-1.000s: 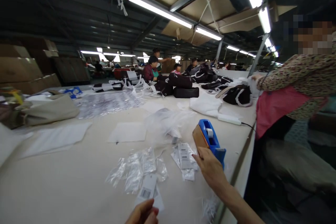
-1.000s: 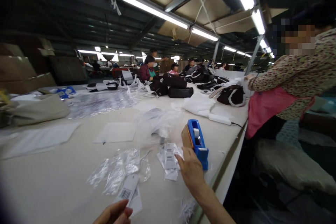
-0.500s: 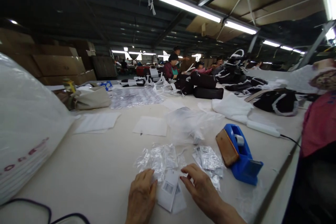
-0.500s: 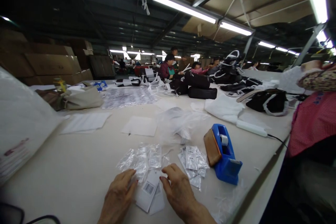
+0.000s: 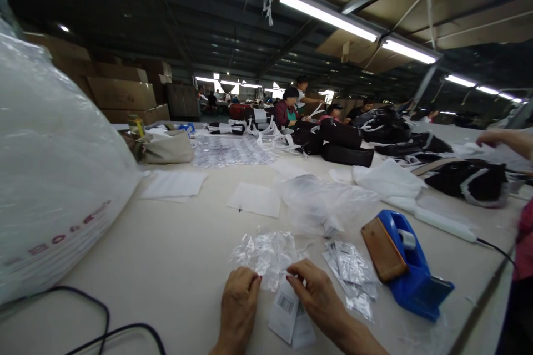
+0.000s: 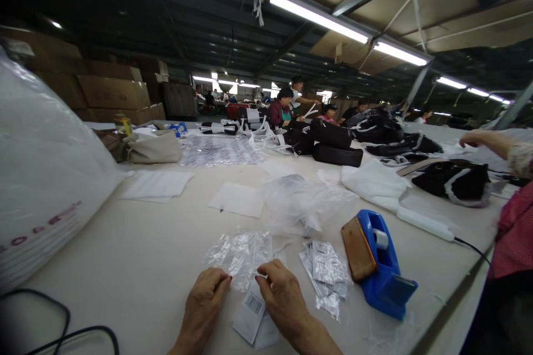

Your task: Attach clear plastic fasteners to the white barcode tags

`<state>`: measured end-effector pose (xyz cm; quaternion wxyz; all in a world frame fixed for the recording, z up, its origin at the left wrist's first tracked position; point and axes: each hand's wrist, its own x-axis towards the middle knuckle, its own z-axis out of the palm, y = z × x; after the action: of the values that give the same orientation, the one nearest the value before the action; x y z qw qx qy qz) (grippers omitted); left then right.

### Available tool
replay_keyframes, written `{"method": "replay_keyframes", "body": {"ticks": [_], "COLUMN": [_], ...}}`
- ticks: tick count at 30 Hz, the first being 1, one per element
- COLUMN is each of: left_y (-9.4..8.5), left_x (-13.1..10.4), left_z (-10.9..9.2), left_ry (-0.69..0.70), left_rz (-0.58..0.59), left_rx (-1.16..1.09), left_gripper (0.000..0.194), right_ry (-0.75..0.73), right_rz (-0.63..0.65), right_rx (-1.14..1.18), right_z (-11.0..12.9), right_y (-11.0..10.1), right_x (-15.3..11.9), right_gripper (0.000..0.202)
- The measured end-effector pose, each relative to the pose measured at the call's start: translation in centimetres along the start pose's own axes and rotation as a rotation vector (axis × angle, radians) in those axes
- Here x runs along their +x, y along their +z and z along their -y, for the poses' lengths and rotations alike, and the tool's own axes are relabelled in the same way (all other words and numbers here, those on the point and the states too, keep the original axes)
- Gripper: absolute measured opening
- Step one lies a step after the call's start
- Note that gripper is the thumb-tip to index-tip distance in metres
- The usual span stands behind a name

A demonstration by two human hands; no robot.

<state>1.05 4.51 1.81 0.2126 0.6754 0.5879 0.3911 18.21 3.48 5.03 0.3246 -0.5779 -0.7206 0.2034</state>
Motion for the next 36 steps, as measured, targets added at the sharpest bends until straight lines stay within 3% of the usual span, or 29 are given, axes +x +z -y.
{"method": "replay_keyframes", "body": {"ticks": [3, 8, 11, 13, 17, 19, 22, 26, 36], "left_y": [-0.3, -0.7, -1.6, -2.4, -3.3, -3.0, -2.1, -1.8, -1.3], "left_x": [-0.1, -0.5, -0.8, -1.0, -1.3, -1.5, -1.7, -2.0, -2.4], "left_z": [0.1, -0.7, -1.8, -2.6, -3.5, -3.6, -3.7, -4.4, -4.3], "left_ry": [-0.024, 0.002, 0.008, -0.047, -0.159, -0.188, -0.277, -0.366, -0.406], "left_rz": [-0.051, -0.040, 0.050, 0.103, 0.165, 0.207, 0.271, 0.334, 0.502], "left_rx": [-0.090, -0.235, -0.374, -0.511, -0.740, -0.737, -0.797, -0.909, -0.920], "left_gripper": [0.023, 0.023, 0.022, 0.025, 0.029, 0.027, 0.019, 0.021, 0.025], "right_ry": [-0.030, -0.234, -0.280, -0.162, 0.266, 0.366, 0.398, 0.434, 0.415], "right_rz": [-0.059, -0.100, -0.031, 0.009, 0.001, -0.047, -0.078, -0.003, 0.120], "right_rx": [0.065, 0.151, 0.217, 0.340, 0.808, 0.943, 1.015, 1.098, 1.089], "right_z": [-0.3, 0.7, 2.0, 2.8, 3.8, 4.2, 4.4, 4.2, 3.7], "right_y": [0.3, 0.2, 0.0, 0.0, 0.2, 0.2, 0.2, 0.1, -0.1], "right_x": [-0.2, 0.2, 0.6, 0.6, 0.1, -0.3, -0.9, -1.4, -1.8], "right_gripper": [0.016, 0.042, 0.029, 0.004, 0.025, 0.027, 0.026, 0.021, 0.019]}}
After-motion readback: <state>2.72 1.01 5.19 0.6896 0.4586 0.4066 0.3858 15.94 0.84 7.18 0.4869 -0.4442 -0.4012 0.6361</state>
